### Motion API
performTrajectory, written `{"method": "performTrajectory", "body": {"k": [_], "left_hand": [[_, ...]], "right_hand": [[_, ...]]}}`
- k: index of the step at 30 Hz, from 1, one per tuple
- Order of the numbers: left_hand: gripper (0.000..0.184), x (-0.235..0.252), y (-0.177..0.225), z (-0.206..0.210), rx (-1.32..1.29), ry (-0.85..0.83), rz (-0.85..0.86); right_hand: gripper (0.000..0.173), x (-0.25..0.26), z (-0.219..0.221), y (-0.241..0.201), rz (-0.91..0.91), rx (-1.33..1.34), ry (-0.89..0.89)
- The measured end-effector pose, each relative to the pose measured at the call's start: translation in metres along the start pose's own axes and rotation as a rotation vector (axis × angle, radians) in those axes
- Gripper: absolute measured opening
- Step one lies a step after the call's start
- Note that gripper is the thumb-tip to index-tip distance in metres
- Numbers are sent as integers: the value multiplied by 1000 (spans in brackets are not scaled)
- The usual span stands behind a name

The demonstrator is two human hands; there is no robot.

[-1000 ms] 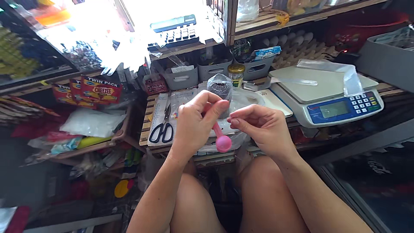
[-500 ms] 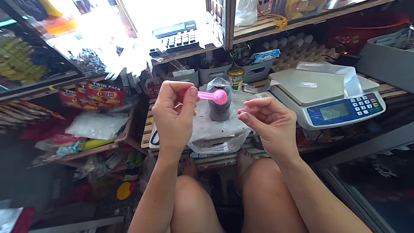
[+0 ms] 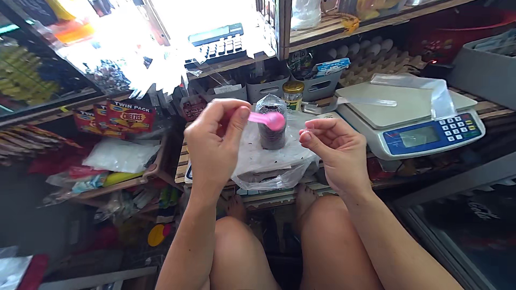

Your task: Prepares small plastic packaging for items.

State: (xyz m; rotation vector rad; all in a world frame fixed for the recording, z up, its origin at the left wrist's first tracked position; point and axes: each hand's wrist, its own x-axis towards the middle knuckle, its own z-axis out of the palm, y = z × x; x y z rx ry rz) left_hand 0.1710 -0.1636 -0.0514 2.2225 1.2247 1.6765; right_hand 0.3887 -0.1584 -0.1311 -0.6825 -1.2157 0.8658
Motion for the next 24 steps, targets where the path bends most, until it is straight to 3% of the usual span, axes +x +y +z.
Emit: {"method": "performTrajectory", "body": {"k": [2, 5, 10, 15, 19, 24], "left_hand": [[18, 10, -8, 3, 83, 68, 58], [20, 23, -16, 13, 257, 43, 223], [18, 25, -20, 23, 451, -176, 463], [16, 20, -21, 24, 530, -315, 617], [18, 15, -19, 26, 387, -370, 520], [15, 24, -18, 23, 202, -246, 276]], "right_hand": [[25, 1, 1, 3, 67, -10, -7], [24, 2, 5, 8, 191, 13, -50], [21, 6, 13, 17, 368, 49, -131], [20, 13, 20, 24, 375, 42, -157], [20, 17, 21, 27, 363, 56, -165], [19, 18, 22, 29, 357, 52, -171]]}}
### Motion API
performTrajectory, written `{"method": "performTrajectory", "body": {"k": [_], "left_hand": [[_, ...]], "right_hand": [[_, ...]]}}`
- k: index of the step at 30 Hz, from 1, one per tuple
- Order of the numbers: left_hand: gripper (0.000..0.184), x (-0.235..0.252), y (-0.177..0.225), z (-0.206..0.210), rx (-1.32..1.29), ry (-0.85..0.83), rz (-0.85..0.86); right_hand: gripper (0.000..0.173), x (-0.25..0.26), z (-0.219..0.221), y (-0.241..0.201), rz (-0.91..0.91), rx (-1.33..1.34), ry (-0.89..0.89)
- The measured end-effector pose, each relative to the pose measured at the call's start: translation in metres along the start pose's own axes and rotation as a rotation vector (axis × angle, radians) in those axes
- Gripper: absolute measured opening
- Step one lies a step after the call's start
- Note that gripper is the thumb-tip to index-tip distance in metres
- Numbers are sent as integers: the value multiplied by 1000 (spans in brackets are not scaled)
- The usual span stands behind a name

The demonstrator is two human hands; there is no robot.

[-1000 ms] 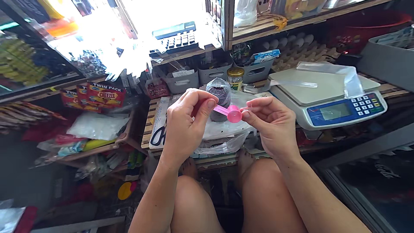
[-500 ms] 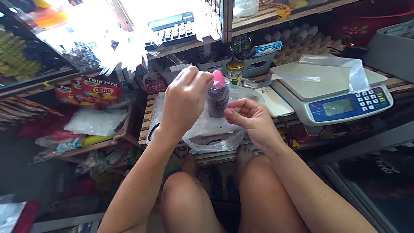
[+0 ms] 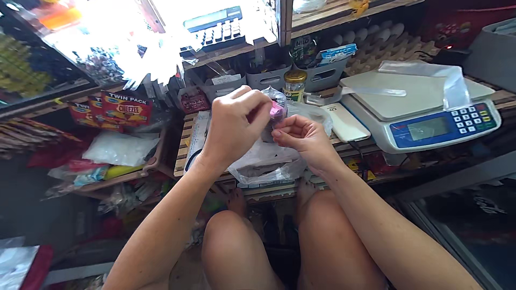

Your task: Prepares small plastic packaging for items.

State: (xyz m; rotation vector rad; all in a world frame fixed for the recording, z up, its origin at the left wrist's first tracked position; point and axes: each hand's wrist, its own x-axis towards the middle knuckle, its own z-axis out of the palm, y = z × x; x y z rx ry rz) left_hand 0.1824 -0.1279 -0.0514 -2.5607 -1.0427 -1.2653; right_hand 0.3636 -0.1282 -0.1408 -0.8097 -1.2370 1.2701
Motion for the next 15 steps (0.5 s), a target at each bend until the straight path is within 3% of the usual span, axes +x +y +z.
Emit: {"method": "performTrajectory", "body": {"k": [8, 11, 15], "left_hand": [[14, 9, -11, -9, -249, 132, -390], [14, 9, -13, -10, -312, 163, -406], [16, 5, -14, -10, -253, 156, -298]], "right_hand": [[22, -19, -4, -14, -16, -102, -43], [25, -23, -7, -15, -39, -113, -76], [29, -24, -7, -13, -82, -106, -100]]}}
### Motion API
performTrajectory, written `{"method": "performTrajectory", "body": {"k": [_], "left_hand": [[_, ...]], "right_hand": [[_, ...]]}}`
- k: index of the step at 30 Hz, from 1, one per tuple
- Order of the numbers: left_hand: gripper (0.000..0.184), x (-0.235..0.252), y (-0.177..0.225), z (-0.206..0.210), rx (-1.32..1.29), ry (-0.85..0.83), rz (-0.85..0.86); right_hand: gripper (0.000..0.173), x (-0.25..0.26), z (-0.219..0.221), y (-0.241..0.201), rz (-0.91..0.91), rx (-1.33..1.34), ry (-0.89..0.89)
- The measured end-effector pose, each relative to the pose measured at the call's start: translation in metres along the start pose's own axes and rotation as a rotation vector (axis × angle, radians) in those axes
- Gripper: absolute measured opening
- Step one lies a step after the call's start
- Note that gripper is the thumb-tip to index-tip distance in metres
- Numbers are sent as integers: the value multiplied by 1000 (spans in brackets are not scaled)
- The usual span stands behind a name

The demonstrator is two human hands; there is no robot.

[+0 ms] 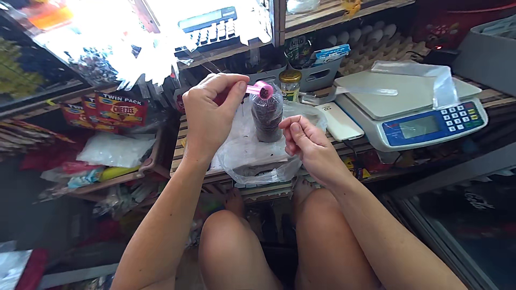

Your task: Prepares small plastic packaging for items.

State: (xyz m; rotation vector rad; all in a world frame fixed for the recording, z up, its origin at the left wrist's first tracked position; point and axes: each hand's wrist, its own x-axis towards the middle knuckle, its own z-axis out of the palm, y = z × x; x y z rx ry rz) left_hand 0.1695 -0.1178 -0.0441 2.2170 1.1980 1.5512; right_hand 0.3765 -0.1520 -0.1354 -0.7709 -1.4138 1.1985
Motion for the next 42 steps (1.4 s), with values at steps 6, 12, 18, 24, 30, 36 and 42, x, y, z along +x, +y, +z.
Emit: {"method": "performTrajectory", "body": {"k": [6, 12, 18, 24, 30, 36, 42], "left_hand": [[15, -2, 8, -2, -60, 74, -36], [16, -15, 35, 3, -132, 87, 6], [17, -30, 38, 16, -18, 38, 169], [16, -35, 47, 16, 82, 24, 246], [15, -33, 47, 17, 123, 27, 290], [14, -34, 48, 18, 152, 12, 346], [14, -35, 49, 19, 180, -3, 384]], "right_hand": [[28, -2, 1, -1, -70, -47, -11], [27, -4, 0, -2, -101, -139, -4], [25, -5, 0, 1, -178, -256, 9], [23, -5, 1, 1, -184, -288, 35], [23, -5, 0, 1, -186, -268, 29], [24, -6, 0, -1, -158, -201, -7], [24, -6, 1, -3, -119, -144, -22]]}}
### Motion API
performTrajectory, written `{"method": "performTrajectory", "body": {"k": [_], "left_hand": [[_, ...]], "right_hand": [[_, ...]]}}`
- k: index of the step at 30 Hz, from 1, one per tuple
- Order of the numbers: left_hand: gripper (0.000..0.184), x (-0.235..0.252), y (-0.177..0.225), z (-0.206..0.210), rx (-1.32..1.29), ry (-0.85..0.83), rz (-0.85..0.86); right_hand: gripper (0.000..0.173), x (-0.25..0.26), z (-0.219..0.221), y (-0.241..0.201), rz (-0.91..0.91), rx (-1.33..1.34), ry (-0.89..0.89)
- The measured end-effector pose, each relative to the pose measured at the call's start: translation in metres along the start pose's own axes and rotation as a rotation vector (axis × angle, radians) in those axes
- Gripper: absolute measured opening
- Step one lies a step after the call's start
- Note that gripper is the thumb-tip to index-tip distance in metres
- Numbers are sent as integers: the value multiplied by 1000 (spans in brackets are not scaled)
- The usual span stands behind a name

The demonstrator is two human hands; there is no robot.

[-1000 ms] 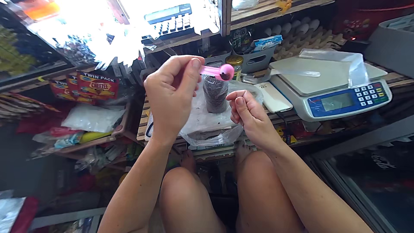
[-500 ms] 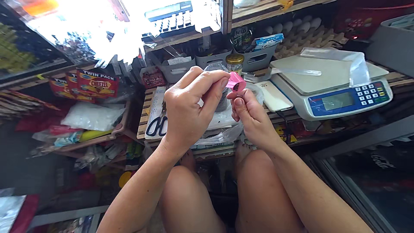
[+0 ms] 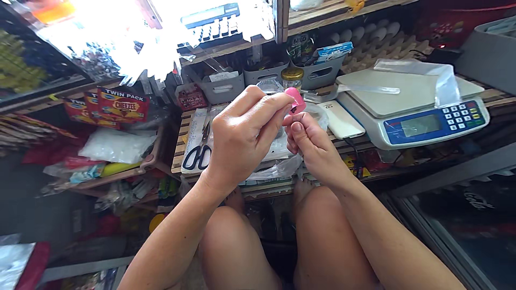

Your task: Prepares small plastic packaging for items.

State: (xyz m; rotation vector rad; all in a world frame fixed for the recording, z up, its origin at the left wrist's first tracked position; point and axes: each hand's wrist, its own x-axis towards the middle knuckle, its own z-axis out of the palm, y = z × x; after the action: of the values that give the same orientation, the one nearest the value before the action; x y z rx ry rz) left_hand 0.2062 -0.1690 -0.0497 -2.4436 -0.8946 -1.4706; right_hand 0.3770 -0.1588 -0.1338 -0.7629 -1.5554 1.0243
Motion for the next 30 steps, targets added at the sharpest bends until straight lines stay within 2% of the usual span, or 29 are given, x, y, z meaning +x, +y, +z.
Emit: {"method": "performTrajectory", "body": {"k": [23, 27, 30], "left_hand": [[14, -1, -2, -1, 21, -21, 51], [14, 0, -7, 1, -12, 15, -7], [15, 0, -13, 2, -120, 51, -159]], "right_hand": [[21, 1, 0, 0, 58, 189, -44], [22, 0, 0, 0, 49, 145, -39], [22, 0, 0, 1, 24, 99, -28]]}}
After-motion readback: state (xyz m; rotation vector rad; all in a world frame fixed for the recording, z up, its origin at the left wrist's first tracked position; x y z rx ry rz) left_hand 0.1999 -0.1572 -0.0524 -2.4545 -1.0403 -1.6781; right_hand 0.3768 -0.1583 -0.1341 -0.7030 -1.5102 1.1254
